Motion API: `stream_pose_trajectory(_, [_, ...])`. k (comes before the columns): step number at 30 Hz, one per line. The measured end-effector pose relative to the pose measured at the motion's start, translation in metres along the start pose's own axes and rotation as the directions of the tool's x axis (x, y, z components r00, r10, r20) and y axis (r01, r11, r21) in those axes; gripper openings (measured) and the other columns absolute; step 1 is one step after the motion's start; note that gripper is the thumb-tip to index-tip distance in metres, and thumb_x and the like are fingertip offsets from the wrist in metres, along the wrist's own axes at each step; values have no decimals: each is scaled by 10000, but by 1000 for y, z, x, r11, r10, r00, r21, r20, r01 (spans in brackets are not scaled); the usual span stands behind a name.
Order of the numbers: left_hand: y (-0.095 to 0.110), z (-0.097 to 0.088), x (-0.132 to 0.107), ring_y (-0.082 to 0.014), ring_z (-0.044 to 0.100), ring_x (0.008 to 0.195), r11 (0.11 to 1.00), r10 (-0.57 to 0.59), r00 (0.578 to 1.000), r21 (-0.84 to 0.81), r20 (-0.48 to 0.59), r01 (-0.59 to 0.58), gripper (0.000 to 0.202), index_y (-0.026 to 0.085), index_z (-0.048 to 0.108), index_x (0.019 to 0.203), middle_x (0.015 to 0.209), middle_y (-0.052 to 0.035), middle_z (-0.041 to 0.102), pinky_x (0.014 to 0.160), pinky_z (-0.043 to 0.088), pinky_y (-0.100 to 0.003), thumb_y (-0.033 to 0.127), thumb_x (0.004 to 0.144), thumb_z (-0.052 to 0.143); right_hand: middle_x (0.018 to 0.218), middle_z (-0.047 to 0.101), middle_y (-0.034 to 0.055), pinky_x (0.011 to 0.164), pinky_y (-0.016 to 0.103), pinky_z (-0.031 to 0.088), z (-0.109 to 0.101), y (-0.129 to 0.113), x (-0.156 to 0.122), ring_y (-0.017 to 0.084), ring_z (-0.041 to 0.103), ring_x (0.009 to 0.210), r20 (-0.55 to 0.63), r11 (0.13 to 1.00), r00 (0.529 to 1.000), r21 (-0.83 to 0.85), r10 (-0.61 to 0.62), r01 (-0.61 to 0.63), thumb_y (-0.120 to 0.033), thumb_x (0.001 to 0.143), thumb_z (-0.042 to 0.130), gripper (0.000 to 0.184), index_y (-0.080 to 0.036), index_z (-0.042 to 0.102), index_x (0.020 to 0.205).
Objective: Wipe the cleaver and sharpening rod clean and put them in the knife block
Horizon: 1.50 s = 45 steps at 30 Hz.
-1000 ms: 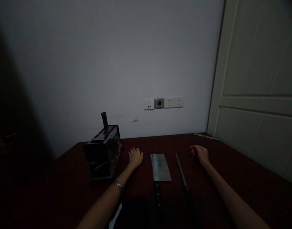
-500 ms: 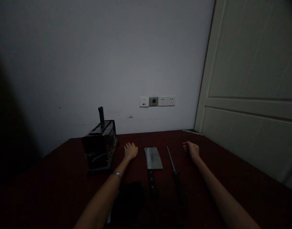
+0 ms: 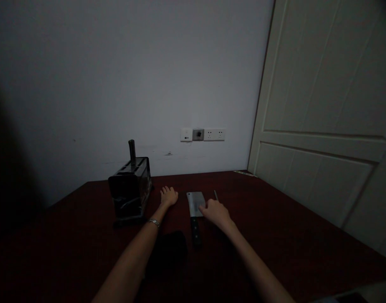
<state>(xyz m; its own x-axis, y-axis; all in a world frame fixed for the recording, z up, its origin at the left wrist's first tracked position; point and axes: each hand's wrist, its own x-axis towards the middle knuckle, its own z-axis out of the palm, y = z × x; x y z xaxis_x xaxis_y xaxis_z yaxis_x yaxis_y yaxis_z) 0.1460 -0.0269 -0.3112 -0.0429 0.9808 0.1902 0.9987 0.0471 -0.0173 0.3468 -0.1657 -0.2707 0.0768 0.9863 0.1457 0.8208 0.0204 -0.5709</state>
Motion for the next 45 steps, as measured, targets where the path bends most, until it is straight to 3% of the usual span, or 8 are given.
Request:
stream_pose_trajectory(6, [-2,3,0,-319,246,1288,1000,8,1000,-11,9,-8,541,64,386,1274,1379,-222,308,999,222,-452,365,852,231,942,656,212,722,444,455,19,-30,-21,349,613,892,37,962,997,-262,-63,71,-492,763,449,467,-101,660,907])
stream_pose_trajectory(14, [-3,5,3,-316,240,1291,1000,2,1000,-11,26,-1,538,73,374,1287,1390,-211,292,1000,215,-464,356,854,223,912,673,180,685,387,467,27,-45,-25,307,630,855,51,912,990,-384,-133,142,-459,799,441,432,-109,671,906])
stream_pose_trajectory(34, [-5,8,4,-316,238,1292,999,6,1000,-31,5,-6,533,73,383,1275,1386,-211,302,1004,213,-454,364,854,235,905,675,209,661,379,483,40,-54,-18,293,647,836,97,906,994,-412,-60,95,-218,831,410,315,-77,684,897])
stream_pose_trajectory(45, [-3,8,4,-332,248,1283,999,10,1000,-38,-14,-11,546,52,396,1267,1372,-229,315,1001,221,-455,367,847,243,928,660,226,693,385,484,28,-42,-26,315,632,872,47,949,998,-308,-48,61,-253,860,402,340,-58,678,895])
